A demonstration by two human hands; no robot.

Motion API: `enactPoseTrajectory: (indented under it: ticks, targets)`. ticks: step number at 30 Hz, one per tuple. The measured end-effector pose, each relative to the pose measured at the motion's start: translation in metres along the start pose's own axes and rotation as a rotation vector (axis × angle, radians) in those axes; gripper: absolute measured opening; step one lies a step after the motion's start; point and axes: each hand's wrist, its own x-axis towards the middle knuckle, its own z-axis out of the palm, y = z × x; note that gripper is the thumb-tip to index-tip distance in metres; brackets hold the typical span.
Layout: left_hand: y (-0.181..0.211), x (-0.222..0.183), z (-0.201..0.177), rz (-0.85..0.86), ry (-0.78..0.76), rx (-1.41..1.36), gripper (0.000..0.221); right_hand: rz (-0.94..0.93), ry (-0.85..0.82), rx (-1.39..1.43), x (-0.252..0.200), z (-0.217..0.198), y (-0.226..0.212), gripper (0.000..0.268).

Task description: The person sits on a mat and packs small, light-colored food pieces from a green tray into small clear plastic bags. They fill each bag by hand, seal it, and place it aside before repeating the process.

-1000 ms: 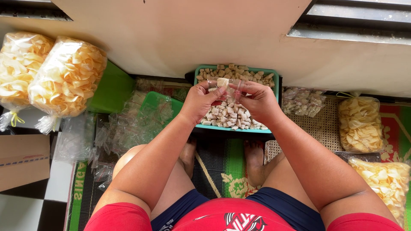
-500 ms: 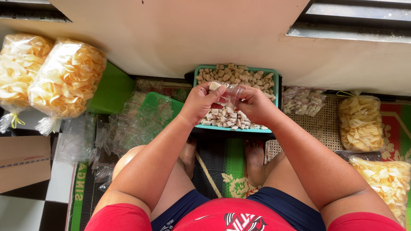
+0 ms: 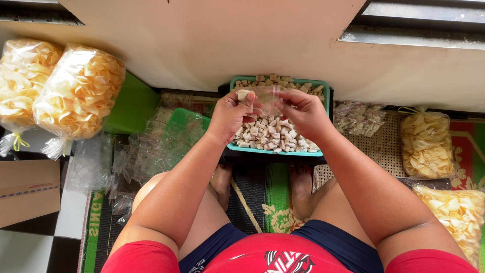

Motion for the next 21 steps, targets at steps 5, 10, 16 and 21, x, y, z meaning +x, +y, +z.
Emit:
enactPoseTrajectory:
  ticks: [5, 10, 16, 21]
  targets:
    - [0.021, -0.003, -0.009, 0.026, 0.070, 0.008, 0.035, 0.144, 0.074, -0.065, -0.001, -0.007, 0.009, 0.024]
    - [0.026, 0.000, -0.020, 0.040, 0.126, 0.006, 0.034, 0.246, 0.065, -0.486, 0.005, 0.002, 0.036, 0.018]
    - [0.029, -0.001, -0.027, 0.043, 0.124, -0.026, 0.036, 0.281, -0.106, -1.001, 0.019, 0.014, 0.115, 0.017]
    - [0.029, -0.002, -0.034, 0.057, 0.126, -0.030, 0.035, 0.111, -0.205, -1.298, 0.019, 0.031, 0.150, 0.010]
